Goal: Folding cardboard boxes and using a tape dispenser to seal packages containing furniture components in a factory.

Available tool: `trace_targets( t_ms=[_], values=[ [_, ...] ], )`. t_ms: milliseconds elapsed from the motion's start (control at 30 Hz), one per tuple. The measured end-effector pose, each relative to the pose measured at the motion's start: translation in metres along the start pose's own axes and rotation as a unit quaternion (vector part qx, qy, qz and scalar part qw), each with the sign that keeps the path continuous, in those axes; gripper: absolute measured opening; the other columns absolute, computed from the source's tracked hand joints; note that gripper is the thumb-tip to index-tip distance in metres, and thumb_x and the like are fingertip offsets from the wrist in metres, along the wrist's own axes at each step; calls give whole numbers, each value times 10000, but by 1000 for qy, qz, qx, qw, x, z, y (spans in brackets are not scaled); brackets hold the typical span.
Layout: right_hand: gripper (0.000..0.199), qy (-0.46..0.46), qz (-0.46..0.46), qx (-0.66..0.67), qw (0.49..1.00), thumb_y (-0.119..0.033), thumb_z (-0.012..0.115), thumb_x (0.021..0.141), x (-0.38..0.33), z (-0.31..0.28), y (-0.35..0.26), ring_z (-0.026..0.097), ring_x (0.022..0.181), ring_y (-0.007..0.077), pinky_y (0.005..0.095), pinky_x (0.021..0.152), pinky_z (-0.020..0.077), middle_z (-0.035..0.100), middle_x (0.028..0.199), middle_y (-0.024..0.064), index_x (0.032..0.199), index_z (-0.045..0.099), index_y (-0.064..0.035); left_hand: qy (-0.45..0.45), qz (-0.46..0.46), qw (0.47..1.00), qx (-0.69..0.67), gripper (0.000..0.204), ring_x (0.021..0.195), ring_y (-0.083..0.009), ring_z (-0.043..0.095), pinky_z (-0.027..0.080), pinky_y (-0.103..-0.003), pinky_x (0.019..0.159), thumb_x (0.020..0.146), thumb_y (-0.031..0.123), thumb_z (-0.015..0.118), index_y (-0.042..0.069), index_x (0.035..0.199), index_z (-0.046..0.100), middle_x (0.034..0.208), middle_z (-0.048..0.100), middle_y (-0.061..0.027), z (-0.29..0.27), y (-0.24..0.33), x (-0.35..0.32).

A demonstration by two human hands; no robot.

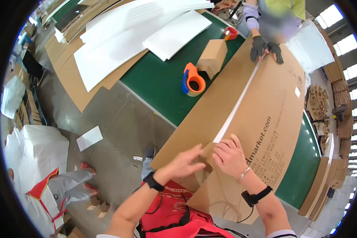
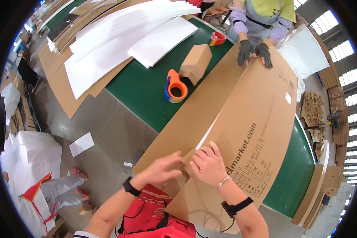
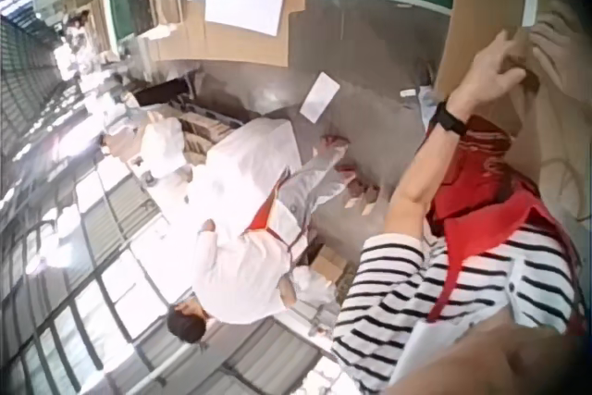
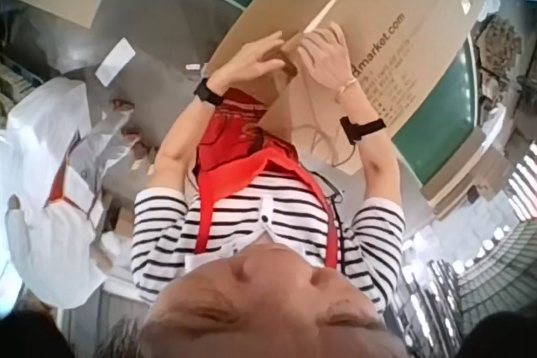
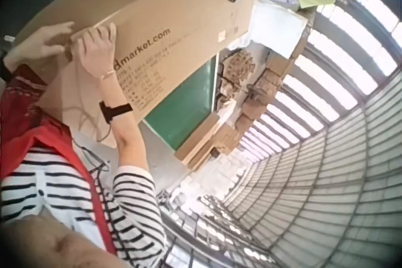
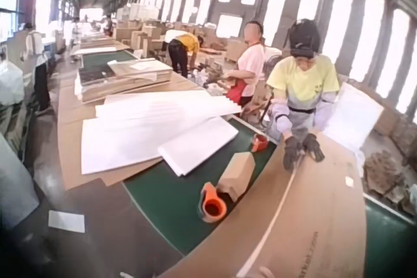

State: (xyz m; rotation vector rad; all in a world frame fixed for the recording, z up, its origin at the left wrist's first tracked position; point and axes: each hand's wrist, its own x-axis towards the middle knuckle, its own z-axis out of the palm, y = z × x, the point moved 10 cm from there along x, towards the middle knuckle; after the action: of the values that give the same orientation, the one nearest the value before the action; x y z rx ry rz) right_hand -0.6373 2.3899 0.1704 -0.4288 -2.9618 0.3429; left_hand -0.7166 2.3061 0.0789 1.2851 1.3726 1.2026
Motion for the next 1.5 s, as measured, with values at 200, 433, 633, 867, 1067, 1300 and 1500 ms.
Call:
trace_targets(
  t_ms=[200, 433, 633, 867, 1067, 1300, 1500],
  values=[
    [122, -32, 29, -22, 999, -202, 654, 844, 4, 5, -1, 562, 1070, 200, 500, 1138, 286, 660, 977, 15, 890, 689, -95, 161, -199, 943, 212, 406, 1050, -328, 615, 494, -409, 887, 867, 287, 702, 7, 1148, 615, 1116, 659, -174, -103, -113, -24],
    [149, -71, 57, -19, 996, -205, 656, 828, 4, 14, 6, 568, 1064, 208, 506, 1141, 280, 660, 1016, 18, 914, 697, -90, 228, 2, 920, 319, 158, 765, -344, 594, 518, -429, 713, 831, 98, 633, 20, 965, 611, 893, 635, -156, -88, -64, 17],
    [187, -78, 57, -20, 995, -206, 656, 813, 11, 12, 7, 570, 1081, 220, 513, 1146, 272, 663, 1045, 29, 944, 704, -82, 47, 41, 994, 91, 587, 1191, -422, 557, 465, -439, 1018, 766, -10, 597, -127, 1322, 450, 1282, 550, -305, 55, -41, 18],
    [198, -89, 62, -21, 994, -207, 647, 804, 13, 16, 10, 574, 1076, 231, 525, 1140, 276, 661, 1024, 37, 937, 706, -74, 17, -18, 992, 120, 673, 1193, -473, 544, 457, -466, 1022, 699, -39, 575, -188, 1330, 395, 1298, 499, -390, 65, -48, 18],
    [183, -96, 76, -36, 992, -198, 640, 795, -1, 19, 16, 574, 1060, 233, 522, 1137, 280, 664, 998, 36, 908, 708, -72, -59, 43, 996, -54, 408, 803, -375, 692, 566, -433, 741, 875, 18, 568, -10, 1283, 567, 1052, 690, -168, -36, 51, 8],
    [117, -88, 65, -33, 993, -169, 640, 789, 13, 21, 8, 575, 1038, 237, 520, 1136, 288, 646, 928, 40, 824, 696, -73, -55, -73, 993, -70, 484, 1335, -307, 492, 426, -426, 1072, 1056, 220, 366, 12, 1493, 365, 1497, 407, -243, 48, -62, 31],
    [127, -43, 94, -33, 994, -150, 637, 802, -6, 9, 19, 556, 1121, 274, 556, 1159, 245, 646, 972, 81, 841, 677, -36, 58, -63, 984, -155, 551, 1488, -335, 228, 173, -386, 1217, 1073, 273, 268, -58, 1514, 262, 1583, 260, -236, 70, -35, 40]
  ],
)
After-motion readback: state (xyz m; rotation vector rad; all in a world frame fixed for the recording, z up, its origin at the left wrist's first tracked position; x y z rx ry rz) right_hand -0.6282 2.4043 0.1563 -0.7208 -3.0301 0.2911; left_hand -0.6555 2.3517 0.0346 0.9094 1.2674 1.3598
